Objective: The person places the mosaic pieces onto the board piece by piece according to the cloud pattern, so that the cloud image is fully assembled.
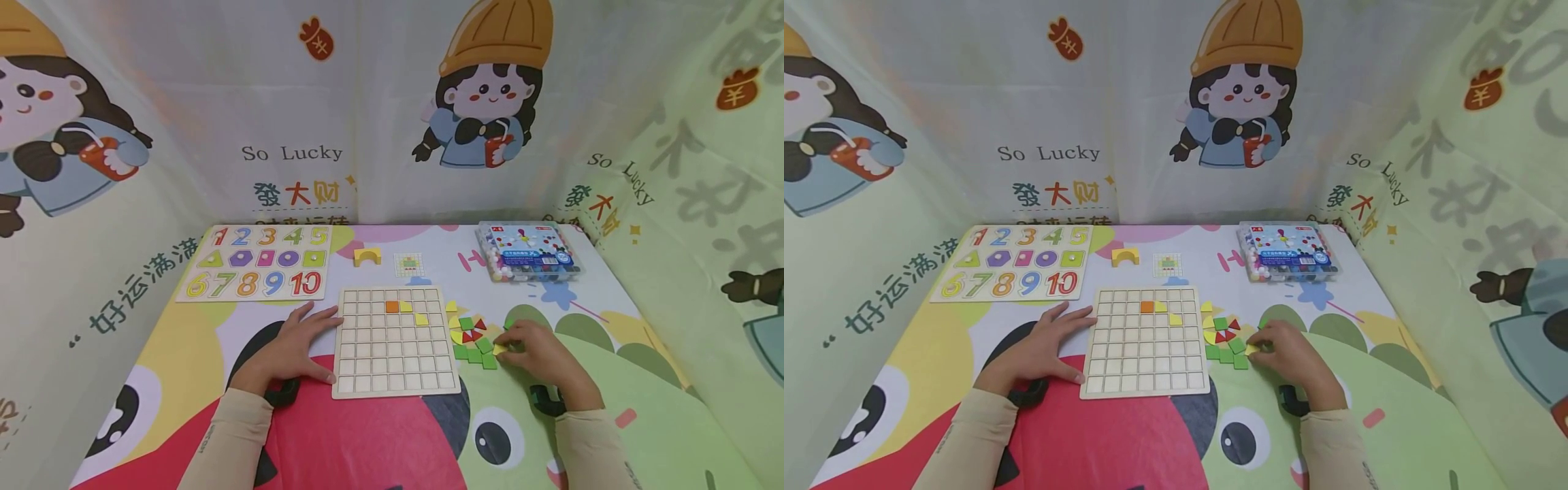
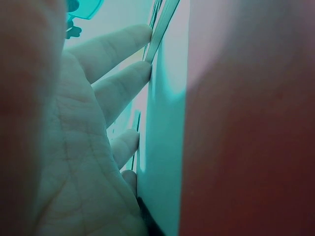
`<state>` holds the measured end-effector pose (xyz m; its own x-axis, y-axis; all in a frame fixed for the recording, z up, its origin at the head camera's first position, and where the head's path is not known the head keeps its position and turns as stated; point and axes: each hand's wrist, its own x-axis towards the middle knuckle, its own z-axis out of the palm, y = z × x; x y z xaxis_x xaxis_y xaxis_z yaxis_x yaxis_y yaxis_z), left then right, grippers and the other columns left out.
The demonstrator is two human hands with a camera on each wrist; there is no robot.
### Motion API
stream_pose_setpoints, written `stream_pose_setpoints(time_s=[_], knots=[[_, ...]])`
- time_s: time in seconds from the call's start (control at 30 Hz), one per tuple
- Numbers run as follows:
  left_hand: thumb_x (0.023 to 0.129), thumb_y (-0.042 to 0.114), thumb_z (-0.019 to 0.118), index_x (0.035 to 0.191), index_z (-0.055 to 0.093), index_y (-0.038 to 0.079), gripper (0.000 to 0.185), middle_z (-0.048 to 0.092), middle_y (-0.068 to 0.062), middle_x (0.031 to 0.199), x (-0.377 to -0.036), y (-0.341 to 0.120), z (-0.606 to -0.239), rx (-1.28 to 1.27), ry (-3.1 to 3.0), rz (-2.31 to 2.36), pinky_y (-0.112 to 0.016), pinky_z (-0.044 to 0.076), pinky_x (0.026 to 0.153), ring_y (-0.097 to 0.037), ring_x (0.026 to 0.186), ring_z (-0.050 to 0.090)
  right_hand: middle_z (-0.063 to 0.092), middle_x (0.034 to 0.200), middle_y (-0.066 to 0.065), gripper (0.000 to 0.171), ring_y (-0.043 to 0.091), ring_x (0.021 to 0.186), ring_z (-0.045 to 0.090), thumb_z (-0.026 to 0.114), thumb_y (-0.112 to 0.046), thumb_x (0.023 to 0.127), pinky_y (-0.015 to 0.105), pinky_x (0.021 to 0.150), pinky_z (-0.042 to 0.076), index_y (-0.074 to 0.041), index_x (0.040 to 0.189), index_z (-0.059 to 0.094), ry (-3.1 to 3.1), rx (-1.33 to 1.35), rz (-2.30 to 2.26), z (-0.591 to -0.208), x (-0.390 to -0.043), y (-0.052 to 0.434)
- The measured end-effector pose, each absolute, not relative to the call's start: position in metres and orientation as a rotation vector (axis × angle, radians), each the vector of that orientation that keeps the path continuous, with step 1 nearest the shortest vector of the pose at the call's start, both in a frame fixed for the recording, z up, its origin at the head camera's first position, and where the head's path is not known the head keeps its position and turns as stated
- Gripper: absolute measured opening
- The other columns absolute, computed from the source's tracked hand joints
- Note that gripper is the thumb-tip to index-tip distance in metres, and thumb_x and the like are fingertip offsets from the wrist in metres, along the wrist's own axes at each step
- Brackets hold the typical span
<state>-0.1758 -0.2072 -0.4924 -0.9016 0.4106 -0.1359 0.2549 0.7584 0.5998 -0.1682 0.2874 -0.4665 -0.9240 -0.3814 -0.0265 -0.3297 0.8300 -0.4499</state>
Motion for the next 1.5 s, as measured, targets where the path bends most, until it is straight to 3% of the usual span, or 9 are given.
stream_pose_setpoints(time_s=[0.37, 0.63, 0.87, 1.13, 1.5], knots=[[0.063, 0.056, 0.096, 0.160, 0.047, 0.032, 0.111, 0.031, 0.003, 0.174, -0.175, -0.208, -0.492, 0.523, 2.693, 0.873, -0.065, 0.054, 0.106, -0.038, 0.163, 0.007, 0.074, 0.091, -0.008, 0.013, 0.008, 0.085, 0.063, 0.087, -0.017, 0.086, 0.035, 0.080, 0.059, -0.014, 0.098, 0.083, 2.921, -0.608, -0.703, -0.465, -0.168, 0.287], [0.064, 0.055, 0.096, 0.160, 0.047, 0.031, 0.111, 0.031, 0.003, 0.174, -0.175, -0.209, -0.489, 0.526, 2.707, 0.860, -0.063, 0.056, 0.104, -0.039, 0.162, 0.007, 0.073, 0.093, -0.006, 0.020, 0.009, 0.085, 0.062, 0.087, -0.017, 0.084, 0.032, 0.078, 0.060, -0.011, 0.103, 0.081, 2.969, -0.573, -0.720, -0.463, -0.166, 0.281], [0.065, 0.055, 0.096, 0.160, 0.047, 0.031, 0.110, 0.031, 0.003, 0.174, -0.177, -0.207, -0.490, 0.532, 2.695, 0.875, -0.064, 0.053, 0.108, -0.039, 0.163, 0.006, 0.069, 0.090, -0.012, 0.017, 0.009, 0.083, 0.061, 0.087, -0.013, 0.082, 0.031, 0.075, 0.057, -0.018, 0.096, 0.081, 3.000, -0.898, -0.792, -0.460, -0.170, 0.266], [0.064, 0.054, 0.097, 0.160, 0.048, 0.031, 0.110, 0.031, 0.004, 0.174, -0.177, -0.205, -0.491, 0.520, 2.692, 0.871, -0.063, 0.053, 0.108, -0.038, 0.163, 0.007, 0.069, 0.093, -0.012, 0.017, 0.011, 0.085, 0.058, 0.086, -0.016, 0.083, 0.029, 0.073, 0.054, -0.015, 0.099, 0.081, 2.947, -1.170, -0.779, -0.457, -0.186, 0.239], [0.065, 0.054, 0.096, 0.160, 0.047, 0.031, 0.110, 0.032, 0.003, 0.173, -0.174, -0.207, -0.494, 0.532, 2.698, 0.874, -0.065, 0.053, 0.108, -0.039, 0.163, 0.007, 0.071, 0.099, -0.009, 0.017, 0.013, 0.094, 0.058, 0.082, -0.021, 0.090, 0.032, 0.083, 0.054, -0.017, 0.106, 0.082, 2.843, -1.104, -0.707, -0.455, -0.206, 0.200]])
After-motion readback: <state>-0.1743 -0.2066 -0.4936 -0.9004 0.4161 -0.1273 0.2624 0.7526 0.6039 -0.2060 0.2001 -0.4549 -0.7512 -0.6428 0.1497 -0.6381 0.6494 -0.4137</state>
